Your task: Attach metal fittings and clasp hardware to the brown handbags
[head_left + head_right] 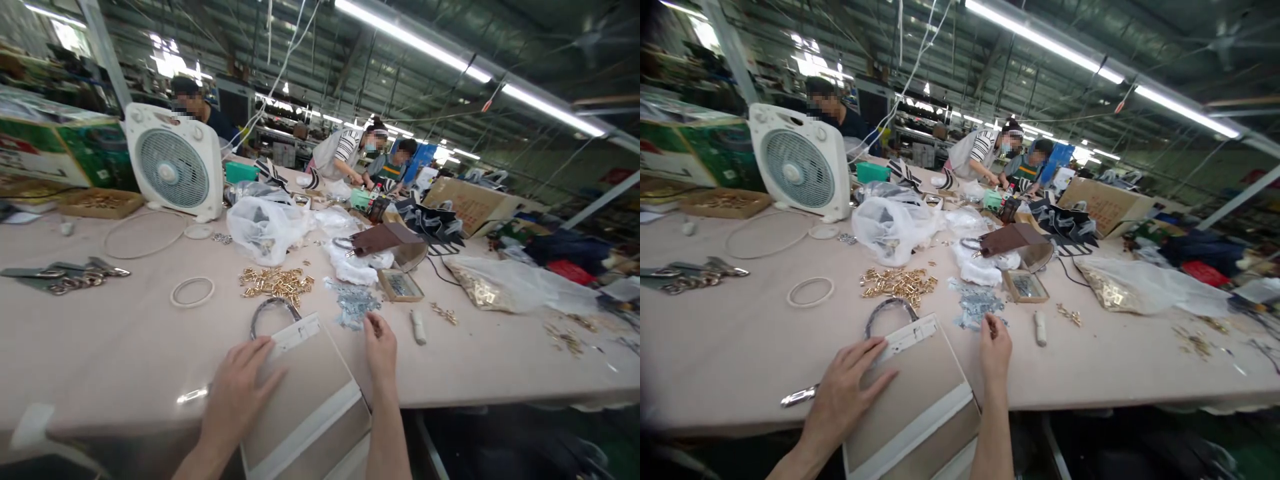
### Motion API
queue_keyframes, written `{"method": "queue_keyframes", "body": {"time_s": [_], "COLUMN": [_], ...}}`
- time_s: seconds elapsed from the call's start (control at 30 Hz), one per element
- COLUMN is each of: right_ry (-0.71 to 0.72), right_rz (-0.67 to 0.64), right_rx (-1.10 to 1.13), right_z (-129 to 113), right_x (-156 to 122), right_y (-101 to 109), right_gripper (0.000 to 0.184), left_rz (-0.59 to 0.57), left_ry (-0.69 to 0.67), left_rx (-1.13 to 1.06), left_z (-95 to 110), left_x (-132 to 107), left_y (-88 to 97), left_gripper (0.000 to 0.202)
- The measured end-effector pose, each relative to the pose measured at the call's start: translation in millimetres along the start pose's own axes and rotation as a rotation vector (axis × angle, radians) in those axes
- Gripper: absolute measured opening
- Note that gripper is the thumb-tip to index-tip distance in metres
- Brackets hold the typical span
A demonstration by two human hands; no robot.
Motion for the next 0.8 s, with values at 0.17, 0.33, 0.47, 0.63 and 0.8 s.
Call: {"method": "queue_keyframes", "body": {"time_s": [0.17,0.33,0.47,0.63,0.8], "right_ry": [0.072,0.121,0.182,0.22,0.287], "right_rz": [-0.091,-0.146,-0.232,-0.257,-0.195], "right_rx": [-0.229,-0.329,-0.481,-0.673,-0.742], "right_z": [18.5,22.2,27.2,45.0,49.5], "right_x": [31.7,33.2,31.6,34.7,37.7], "right_y": [14.2,7.3,-2.8,-4.4,-4.1], "right_gripper": [0.045,0.048,0.051,0.059,0.068], "left_rz": [0.016,0.055,0.045,-0.096,-0.177], "left_ry": [0.008,0.048,0.147,0.275,0.322], "left_rx": [-0.024,-0.077,-0.08,-0.191,-0.282], "left_z": [-0.6,-13.4,-27.7,-29.5,-29.5], "left_x": [-0.6,-12.9,-24.0,-28.0,-27.8], "left_y": [2.4,10.2,18.1,26.4,31.6], "left_gripper": [0.045,0.04,0.04,0.036,0.051]}}
Point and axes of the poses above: each hand's wrist, its own x-axis towards the middle knuckle, its own y-axis out of the back of the hand, z = x × y, the point moved 8 cm from there along x, towards the middle knuckle, and after that the axes turned 9 degrees about x, right-handed, at the moved point
